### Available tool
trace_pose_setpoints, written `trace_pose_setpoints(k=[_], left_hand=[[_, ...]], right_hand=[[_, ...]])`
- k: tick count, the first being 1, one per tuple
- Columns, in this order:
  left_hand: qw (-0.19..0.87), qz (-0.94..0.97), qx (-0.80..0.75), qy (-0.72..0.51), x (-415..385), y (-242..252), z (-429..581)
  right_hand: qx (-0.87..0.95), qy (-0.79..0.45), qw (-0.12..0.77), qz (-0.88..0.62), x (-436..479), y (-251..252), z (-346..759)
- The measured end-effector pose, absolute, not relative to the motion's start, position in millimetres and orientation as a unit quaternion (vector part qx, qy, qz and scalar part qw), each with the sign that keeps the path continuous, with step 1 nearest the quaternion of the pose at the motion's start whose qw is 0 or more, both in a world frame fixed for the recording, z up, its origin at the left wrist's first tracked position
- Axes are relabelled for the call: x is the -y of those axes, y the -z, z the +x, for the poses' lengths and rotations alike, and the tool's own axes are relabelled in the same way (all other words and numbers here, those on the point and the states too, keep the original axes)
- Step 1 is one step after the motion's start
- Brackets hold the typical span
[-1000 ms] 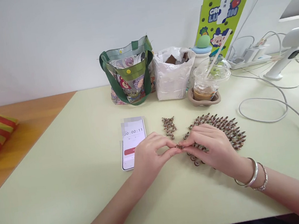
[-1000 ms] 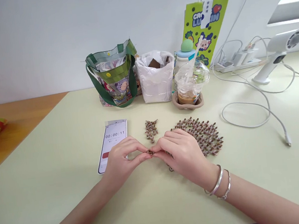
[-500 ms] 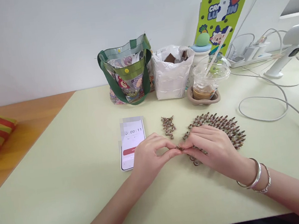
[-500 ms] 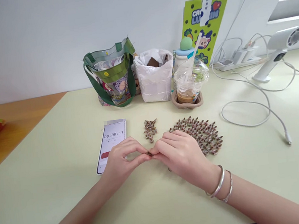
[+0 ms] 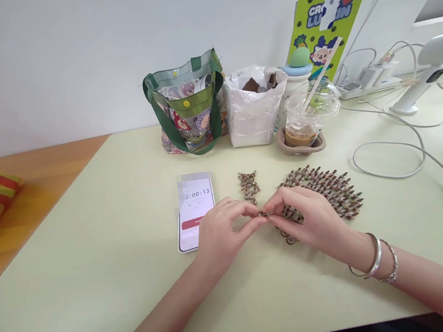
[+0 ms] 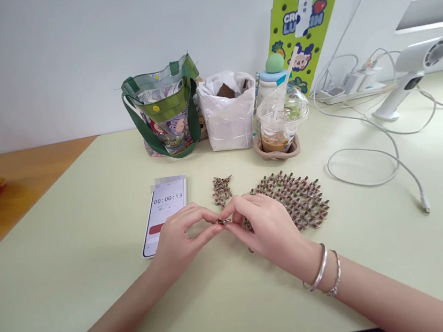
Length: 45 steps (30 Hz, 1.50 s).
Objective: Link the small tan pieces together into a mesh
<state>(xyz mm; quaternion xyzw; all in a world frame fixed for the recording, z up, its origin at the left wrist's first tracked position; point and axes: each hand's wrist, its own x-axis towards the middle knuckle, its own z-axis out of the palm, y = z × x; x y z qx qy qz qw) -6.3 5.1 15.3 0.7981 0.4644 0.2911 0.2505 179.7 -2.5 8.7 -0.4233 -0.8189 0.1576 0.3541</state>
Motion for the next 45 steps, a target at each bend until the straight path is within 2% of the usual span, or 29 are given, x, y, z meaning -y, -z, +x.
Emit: trace_pose_setpoints(k=[5,13,21,34,45], left_hand=[[0.231,0.797,-0.463,-0.31,-5,-18,-6],[0.159,0.805,-0.462,-0.336,-3,-17,-8],[0.171,0.812,-0.437,-0.346,-4,-15,-7],[0.268,0.802,-0.408,-0.346,-2,-17,-7],[0.255,0.803,-0.407,-0.354,-3,-18,-6]], right_hand=[[0.808,-0.265,0.319,-0.418,1,-20,184],[0.812,-0.234,0.331,-0.419,-1,-19,186],[0.808,-0.248,0.347,-0.405,-1,-19,186],[0.832,-0.251,0.36,-0.339,2,-17,186],[0.85,-0.222,0.359,-0.315,-2,-13,188]])
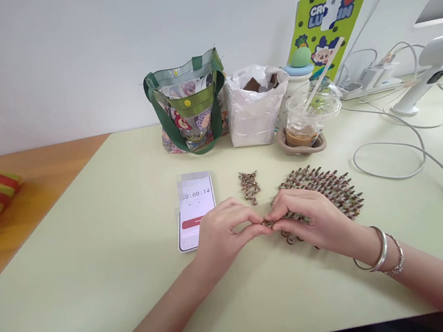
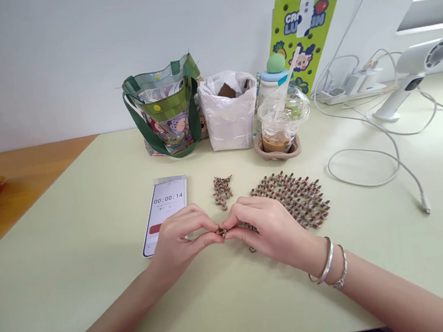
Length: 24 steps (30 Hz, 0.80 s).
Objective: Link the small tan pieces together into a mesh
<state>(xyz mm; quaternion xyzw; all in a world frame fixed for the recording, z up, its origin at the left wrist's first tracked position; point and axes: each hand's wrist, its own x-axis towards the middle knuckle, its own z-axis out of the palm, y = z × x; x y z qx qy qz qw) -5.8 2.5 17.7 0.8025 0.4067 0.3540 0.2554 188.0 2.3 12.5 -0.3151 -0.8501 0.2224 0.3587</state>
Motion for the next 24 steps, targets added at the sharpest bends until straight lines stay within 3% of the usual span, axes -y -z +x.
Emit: trace_pose_setpoints(k=[19,24], left_hand=[[0.195,0.807,-0.422,-0.365,-2,-15,-6],[0.153,0.84,-0.409,-0.324,-3,-12,-5]], right_hand=[[0.794,-0.277,0.371,-0.394,-3,-23,187],[0.799,-0.167,0.388,-0.428,-12,-22,196]])
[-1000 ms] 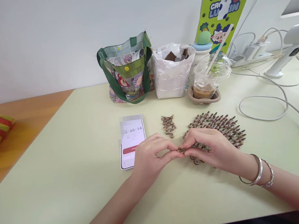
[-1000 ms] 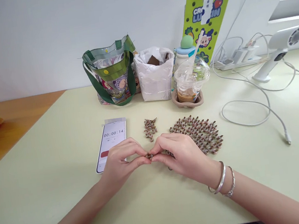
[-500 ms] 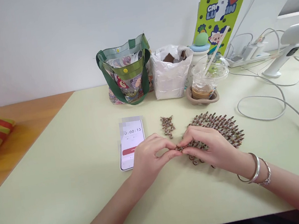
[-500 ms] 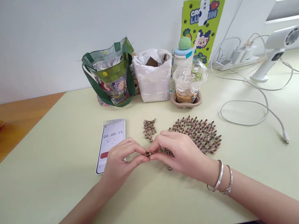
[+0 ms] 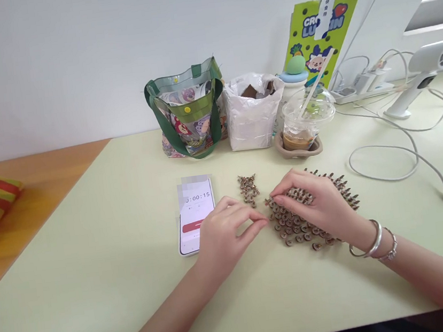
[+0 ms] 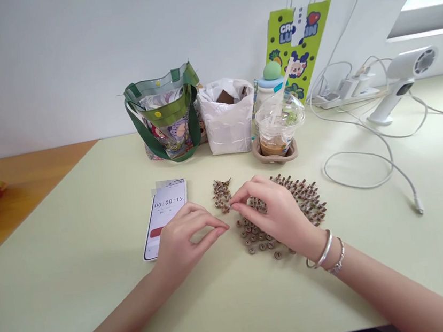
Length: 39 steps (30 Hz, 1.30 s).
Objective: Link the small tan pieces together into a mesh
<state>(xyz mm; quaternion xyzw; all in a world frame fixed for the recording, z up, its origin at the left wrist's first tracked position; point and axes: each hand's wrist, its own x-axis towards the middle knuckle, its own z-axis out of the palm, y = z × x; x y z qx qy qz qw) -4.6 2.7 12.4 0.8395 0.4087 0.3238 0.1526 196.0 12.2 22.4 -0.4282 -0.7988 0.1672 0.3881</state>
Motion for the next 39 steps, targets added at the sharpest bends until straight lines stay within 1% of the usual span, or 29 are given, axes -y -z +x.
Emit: trace_pose_setpoints(k=[4,7,10,14,17,24,32,39], left_hand=[[0.093,0.871,-0.368,-0.312,-3,-9,-3],[0.076,0.879,-0.359,-0.305,-3,-7,-3],[0.071,0.881,-0.357,-0.302,-3,-7,-4],[0.065,0.885,-0.354,-0.295,-3,-7,-4],[0.059,0.887,-0.356,-0.288,-3,-7,-3],[0.058,0.889,-0.356,-0.283,-2,-8,-3],[0.076,0.897,-0.35,-0.259,1,-5,0],[0.09,0.9,-0.339,-0.257,4,-6,0]], right_hand=[[0.797,0.009,0.377,-0.471,-26,-18,209],[0.787,0.073,0.342,-0.507,-35,-13,218],[0.791,0.105,0.298,-0.524,-41,-7,222],[0.808,0.111,0.255,-0.52,-45,-1,224],[0.817,0.107,0.239,-0.514,-46,1,223],[0.827,0.072,0.233,-0.507,-46,1,223],[0.853,-0.001,0.237,-0.465,-34,-1,199],[0.863,0.014,0.21,-0.46,-38,-8,181]])
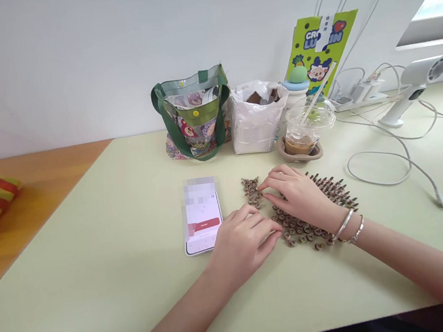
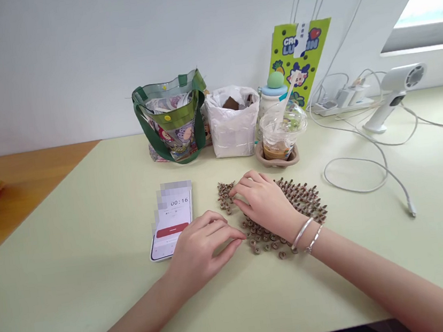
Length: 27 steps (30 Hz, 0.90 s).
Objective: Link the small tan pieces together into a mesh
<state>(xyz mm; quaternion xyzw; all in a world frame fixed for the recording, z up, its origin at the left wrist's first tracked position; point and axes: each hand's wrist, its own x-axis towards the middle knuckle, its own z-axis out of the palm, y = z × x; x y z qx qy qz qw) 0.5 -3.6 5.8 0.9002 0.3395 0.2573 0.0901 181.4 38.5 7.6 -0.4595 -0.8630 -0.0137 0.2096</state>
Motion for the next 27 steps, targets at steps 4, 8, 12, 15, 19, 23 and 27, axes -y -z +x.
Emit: trace_pose_setpoints(k=[4,8,12,15,19,23,27], left_hand=[[0.083,0.901,-0.33,-0.27,3,-5,0],[0.07,0.901,-0.328,-0.274,3,-4,0],[0.056,0.879,-0.364,-0.303,4,-8,-1],[0.057,0.842,-0.407,-0.35,4,-12,-2],[0.065,0.817,-0.432,-0.376,3,-14,-2],[0.081,0.826,-0.416,-0.372,3,-13,-2],[0.073,0.817,-0.406,-0.403,3,-12,-1]], right_hand=[[0.868,0.019,0.195,-0.456,-47,-11,174],[0.872,0.023,0.192,-0.45,-52,-14,173],[0.867,0.017,0.213,-0.451,-44,-17,181],[0.85,-0.044,0.282,-0.442,-28,-18,188],[0.825,-0.107,0.38,-0.406,-6,-15,189],[0.815,-0.113,0.426,-0.377,2,-14,186],[0.812,-0.128,0.43,-0.374,2,-13,187]])
